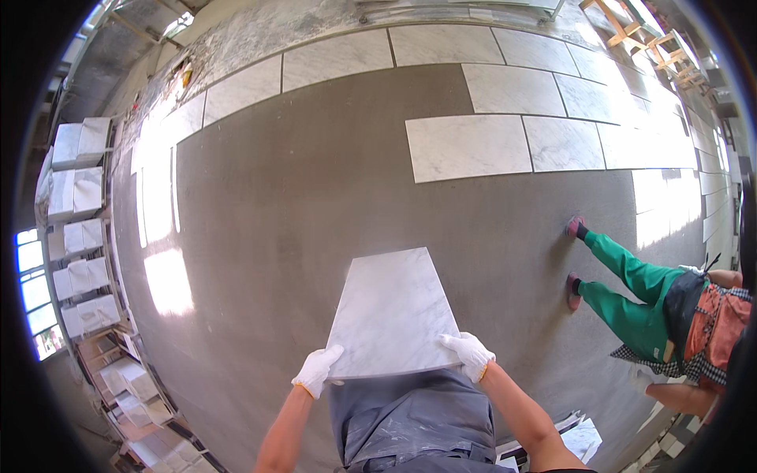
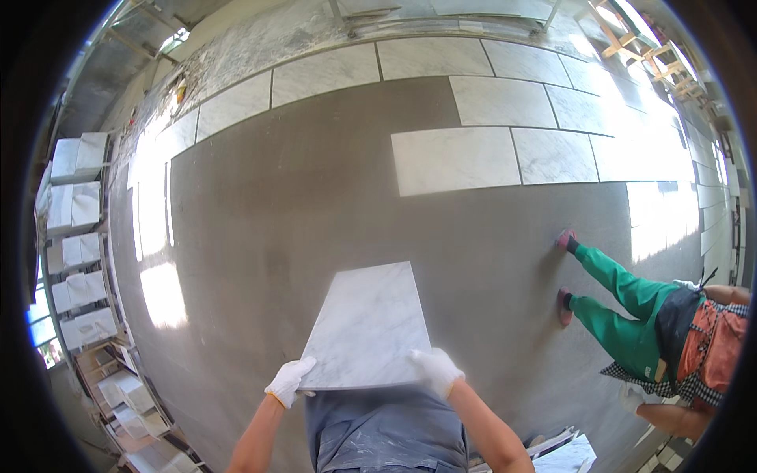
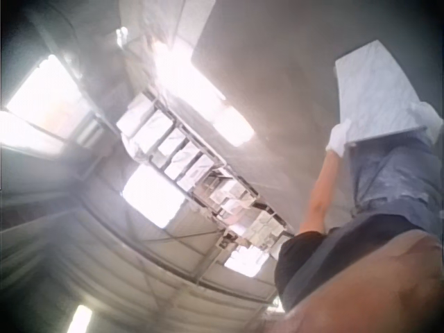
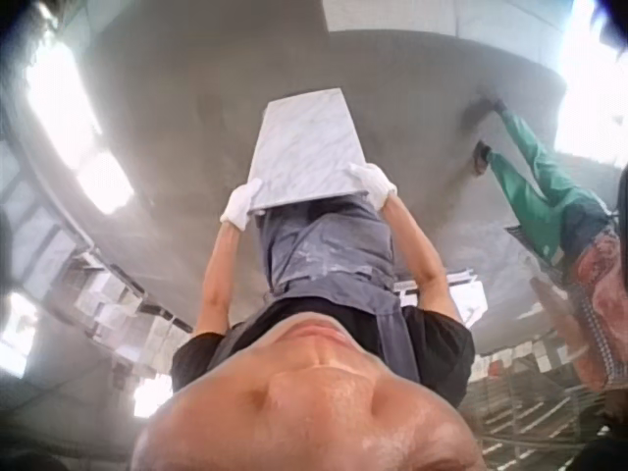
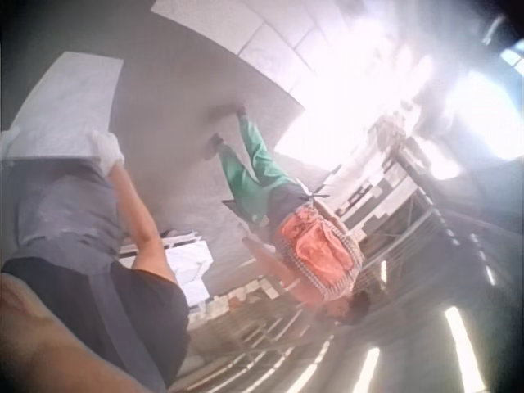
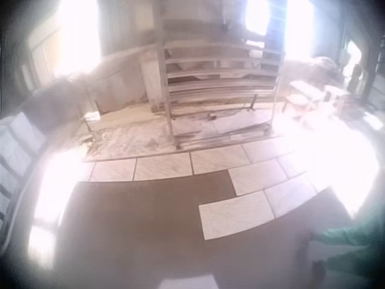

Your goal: The person repeatedly picks up large rectangular tiles from a pallet and places them on the floor in a staggered pattern. The person wears gloves and carefully aligns each tile with adjacent ones. Another worker is visible nearby, also handling tiles.

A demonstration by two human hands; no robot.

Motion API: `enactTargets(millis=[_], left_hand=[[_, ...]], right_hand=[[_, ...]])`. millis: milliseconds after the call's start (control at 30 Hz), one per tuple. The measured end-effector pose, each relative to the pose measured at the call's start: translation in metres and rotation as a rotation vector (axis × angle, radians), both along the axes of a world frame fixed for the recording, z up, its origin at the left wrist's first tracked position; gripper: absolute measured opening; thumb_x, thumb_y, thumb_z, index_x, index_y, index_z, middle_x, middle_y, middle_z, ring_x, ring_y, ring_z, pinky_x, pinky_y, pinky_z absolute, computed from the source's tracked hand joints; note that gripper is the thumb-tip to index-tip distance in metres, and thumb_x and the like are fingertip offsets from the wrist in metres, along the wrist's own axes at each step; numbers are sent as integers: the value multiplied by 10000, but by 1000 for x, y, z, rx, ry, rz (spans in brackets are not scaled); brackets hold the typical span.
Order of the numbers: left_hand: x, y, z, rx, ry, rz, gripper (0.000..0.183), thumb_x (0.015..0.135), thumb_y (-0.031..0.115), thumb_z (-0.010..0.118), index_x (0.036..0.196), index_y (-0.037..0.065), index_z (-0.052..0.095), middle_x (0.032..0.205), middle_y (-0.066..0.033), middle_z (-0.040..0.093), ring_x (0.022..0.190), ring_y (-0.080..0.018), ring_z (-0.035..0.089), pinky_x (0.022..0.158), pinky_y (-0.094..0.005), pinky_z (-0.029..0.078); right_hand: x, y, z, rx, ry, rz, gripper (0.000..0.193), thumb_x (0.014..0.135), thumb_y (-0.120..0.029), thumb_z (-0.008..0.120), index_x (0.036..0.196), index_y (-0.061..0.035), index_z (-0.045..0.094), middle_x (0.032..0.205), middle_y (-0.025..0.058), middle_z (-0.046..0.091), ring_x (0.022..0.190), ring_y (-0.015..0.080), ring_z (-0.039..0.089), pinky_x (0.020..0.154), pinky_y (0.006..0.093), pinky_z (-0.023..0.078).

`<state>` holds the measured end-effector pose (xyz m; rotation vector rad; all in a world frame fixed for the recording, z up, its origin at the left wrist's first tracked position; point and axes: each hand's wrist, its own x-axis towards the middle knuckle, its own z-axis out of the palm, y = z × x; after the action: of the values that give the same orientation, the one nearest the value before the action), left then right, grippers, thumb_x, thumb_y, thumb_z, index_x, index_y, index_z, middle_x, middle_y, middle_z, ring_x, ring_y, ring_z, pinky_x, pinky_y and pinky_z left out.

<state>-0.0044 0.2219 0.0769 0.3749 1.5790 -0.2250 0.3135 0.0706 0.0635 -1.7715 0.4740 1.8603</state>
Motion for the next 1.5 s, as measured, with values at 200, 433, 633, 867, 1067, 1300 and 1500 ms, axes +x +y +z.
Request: enactTargets(millis=[200,433,633,867,1067,1300,1500], left_hand=[[-8,111,11,-11,-104,-135,414,929,342,702,1148,-8,676,958,-77,712,764,-195,677,598,-379,575],[23,246,14,73,-99,-568,411,948,310,675,1130,-58,692,1013,-47,718,889,-119,648,777,-281,512],[67,375,14,197,-125,-848,422,947,331,661,1118,-53,696,964,-35,709,838,-115,635,744,-273,503],[148,473,32,190,-31,-1030,482,919,379,639,1078,-74,686,905,-45,671,816,-133,570,730,-313,468],[230,544,33,272,-147,-1187,531,915,431,659,1051,-82,678,886,-60,671,821,-150,575,734,-330,474],[317,615,29,279,-225,-1270,497,918,397,662,1083,-72,680,945,-78,687,834,-147,619,738,-325,504],[410,680,15,232,-274,-1399,448,964,329,618,1198,-51,655,1041,-76,705,909,-137,648,787,-300,524]], right_hand=[[-33,57,23,-134,15,-183,336,899,-307,714,1066,-19,668,895,46,616,765,155,552,628,344,478],[-101,69,0,-70,-31,-564,294,968,-178,623,1208,-10,595,1048,86,698,868,193,699,681,350,592],[-128,159,-23,-15,-28,-759,277,976,-172,605,1195,-3,596,1012,91,700,817,204,710,696,352,615],[-93,269,-1,130,25,-972,298,986,-178,590,1214,15,594,1040,107,703,805,219,711,699,360,615],[-46,329,4,135,101,-1148,193,948,-191,637,1082,-54,656,978,55,637,862,145,626,697,284,503],[-21,411,-1,319,-46,-1363,260,984,-152,606,1197,-3,587,1012,74,688,825,152,686,669,301,572],[24,491,-18,180,-65,-1458,281,974,-164,620,1203,-5,583,1001,64,685,796,145,675,667,294,567]])
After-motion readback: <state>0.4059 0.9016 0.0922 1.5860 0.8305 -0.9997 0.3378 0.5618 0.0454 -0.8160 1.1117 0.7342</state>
